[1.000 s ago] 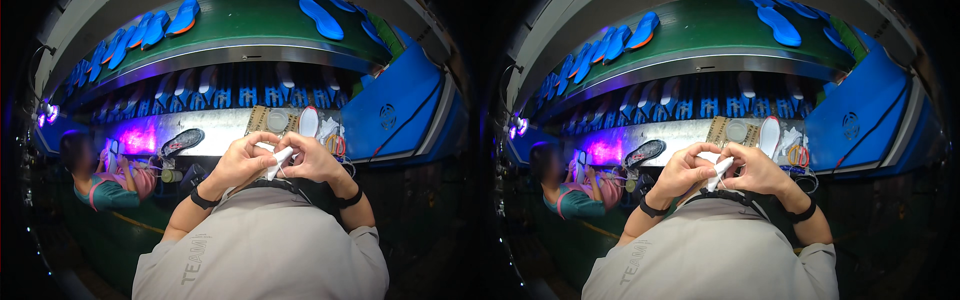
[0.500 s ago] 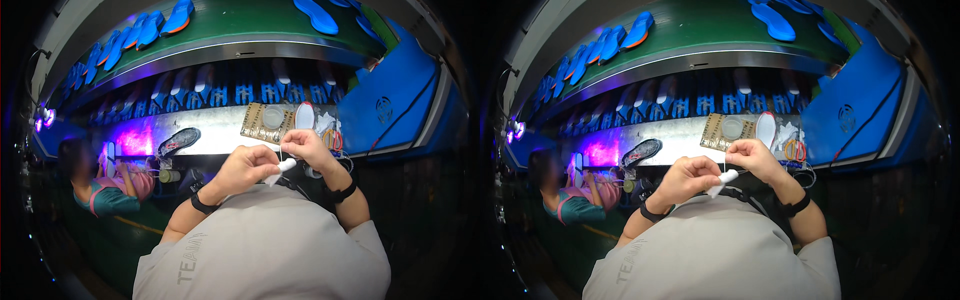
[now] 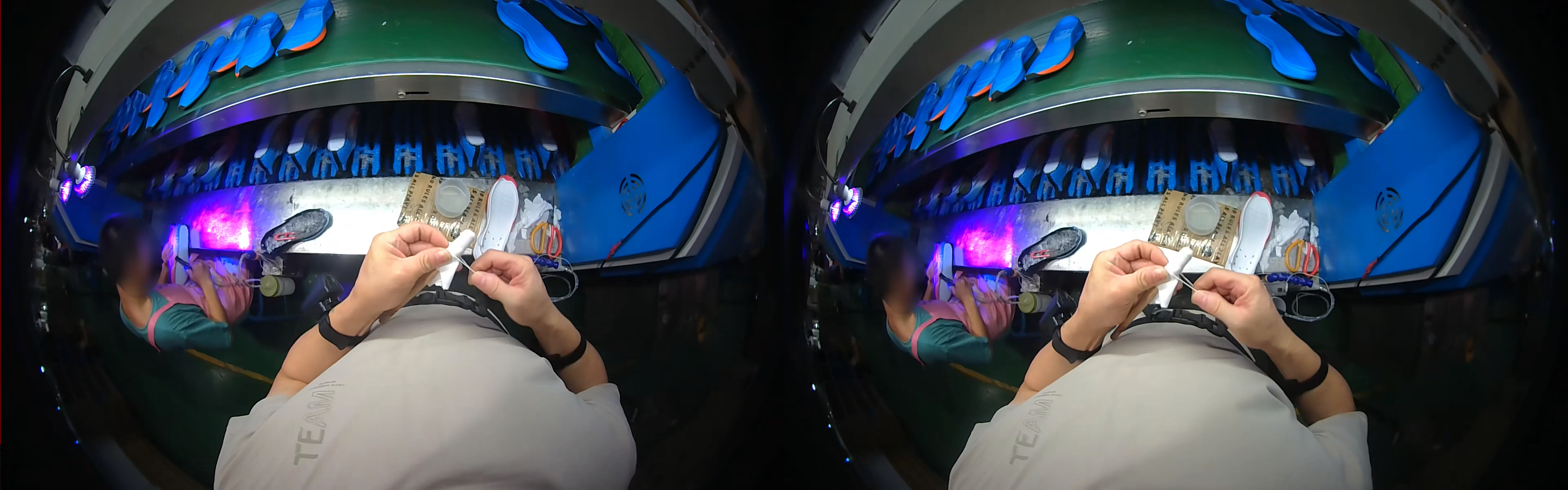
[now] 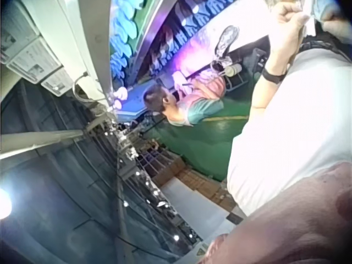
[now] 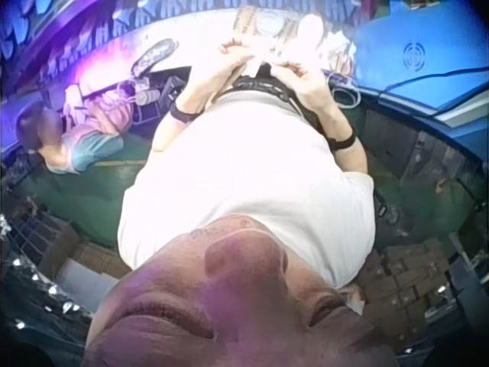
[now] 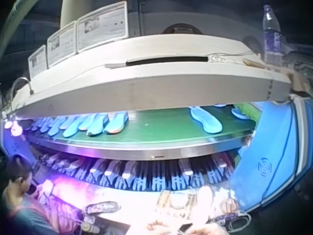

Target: Applying glue to the edges and surface of a blue shoe sole using a small brush at a factory workstation.

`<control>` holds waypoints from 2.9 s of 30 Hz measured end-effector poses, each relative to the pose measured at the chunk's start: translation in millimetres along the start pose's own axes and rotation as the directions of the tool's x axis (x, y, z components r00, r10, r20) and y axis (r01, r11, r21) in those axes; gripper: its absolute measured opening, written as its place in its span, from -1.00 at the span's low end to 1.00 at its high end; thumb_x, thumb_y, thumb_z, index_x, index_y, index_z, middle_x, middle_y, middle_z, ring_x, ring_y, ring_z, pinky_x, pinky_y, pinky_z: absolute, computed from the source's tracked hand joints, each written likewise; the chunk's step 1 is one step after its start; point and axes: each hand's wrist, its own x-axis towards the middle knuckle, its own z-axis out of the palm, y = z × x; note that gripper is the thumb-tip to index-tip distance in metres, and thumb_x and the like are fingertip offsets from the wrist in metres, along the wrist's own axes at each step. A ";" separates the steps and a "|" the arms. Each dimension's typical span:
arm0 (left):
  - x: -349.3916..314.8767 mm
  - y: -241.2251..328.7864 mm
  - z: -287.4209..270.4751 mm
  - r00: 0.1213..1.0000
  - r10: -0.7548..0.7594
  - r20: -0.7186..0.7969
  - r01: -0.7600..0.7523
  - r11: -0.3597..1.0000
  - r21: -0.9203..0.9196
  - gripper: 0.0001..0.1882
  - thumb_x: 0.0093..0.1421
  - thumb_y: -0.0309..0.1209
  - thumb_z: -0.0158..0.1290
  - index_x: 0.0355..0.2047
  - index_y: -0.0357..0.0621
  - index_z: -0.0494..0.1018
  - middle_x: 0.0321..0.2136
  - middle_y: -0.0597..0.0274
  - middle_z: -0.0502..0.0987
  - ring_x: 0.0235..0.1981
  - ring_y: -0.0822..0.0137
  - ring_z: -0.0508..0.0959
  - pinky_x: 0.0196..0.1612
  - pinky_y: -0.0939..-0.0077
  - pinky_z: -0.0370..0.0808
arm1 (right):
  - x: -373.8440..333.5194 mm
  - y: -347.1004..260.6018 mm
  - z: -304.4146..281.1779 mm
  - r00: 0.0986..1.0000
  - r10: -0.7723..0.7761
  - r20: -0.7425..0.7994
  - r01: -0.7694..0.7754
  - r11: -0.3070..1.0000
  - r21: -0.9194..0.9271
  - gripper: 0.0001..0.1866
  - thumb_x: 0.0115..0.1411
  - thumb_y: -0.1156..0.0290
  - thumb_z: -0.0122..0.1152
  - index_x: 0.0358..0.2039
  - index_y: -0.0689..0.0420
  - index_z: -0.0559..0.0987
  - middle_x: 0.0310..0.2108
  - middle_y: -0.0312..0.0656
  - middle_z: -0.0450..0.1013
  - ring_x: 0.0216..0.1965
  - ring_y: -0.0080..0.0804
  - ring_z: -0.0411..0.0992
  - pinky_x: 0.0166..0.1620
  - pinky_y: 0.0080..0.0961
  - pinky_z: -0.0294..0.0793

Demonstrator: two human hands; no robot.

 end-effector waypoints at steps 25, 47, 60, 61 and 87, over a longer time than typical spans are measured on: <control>2.3 -20.9 1.7 0.975 0.190 0.111 -0.205 0.969 0.140 -0.75 0.25 -0.48 0.23 -0.22 -0.24 0.35 -0.55 0.26 0.55 -0.64 0.62 0.38 -0.59 0.69 0.31 | 18.4 19.1 -28.1 0.983 0.093 0.158 -0.108 0.990 0.086 -0.79 0.37 0.35 0.17 -0.36 0.21 0.56 -0.59 -0.52 0.30 -0.57 -0.79 0.16 -0.51 -0.72 0.12; 7.6 -19.3 12.4 0.994 0.050 0.099 -0.071 0.972 0.226 -0.69 0.26 -0.46 0.24 -0.18 -0.20 0.28 -0.48 0.19 0.60 -0.46 0.59 0.52 -0.43 0.69 0.45 | -6.5 -2.9 -14.5 0.823 -0.554 0.126 0.522 0.651 -0.552 -0.88 0.04 0.62 0.34 -0.40 0.21 0.57 -0.45 -0.14 0.51 -0.39 -0.18 0.51 -0.30 -0.36 0.49; 15.7 -19.3 14.7 0.986 -0.039 0.163 0.086 0.953 -0.292 -0.69 0.25 -0.34 0.25 -0.16 -0.13 0.33 -0.42 0.08 0.63 -0.46 0.33 0.63 -0.30 0.37 0.60 | -5.7 40.0 -43.1 0.957 -0.274 0.093 0.285 0.950 -0.130 -0.90 0.21 0.54 0.23 -0.46 0.23 0.58 -0.58 -0.33 0.46 -0.55 -0.72 0.32 -0.49 -0.69 0.25; 15.1 -18.6 16.1 0.980 -0.080 0.183 0.119 0.970 -0.210 -0.69 0.25 -0.38 0.24 -0.15 -0.14 0.33 -0.44 0.08 0.63 -0.47 0.35 0.63 -0.31 0.40 0.58 | 2.0 48.9 -41.0 0.988 -0.152 0.023 0.153 0.988 -0.034 -0.90 0.23 0.52 0.23 -0.44 0.24 0.58 -0.56 -0.38 0.46 -0.53 -0.75 0.31 -0.47 -0.71 0.25; 5.2 -17.4 -4.2 0.967 -0.137 0.213 0.108 0.983 0.146 -0.68 0.26 -0.54 0.17 -0.12 -0.18 0.23 -0.45 0.04 0.63 -0.51 0.42 0.58 -0.45 0.62 0.45 | 38.6 1.5 -25.9 0.963 0.209 0.167 -0.216 0.976 0.022 -0.80 0.30 0.41 0.19 -0.48 0.17 0.54 -0.58 -0.54 0.34 -0.56 -0.83 0.17 -0.52 -0.72 0.07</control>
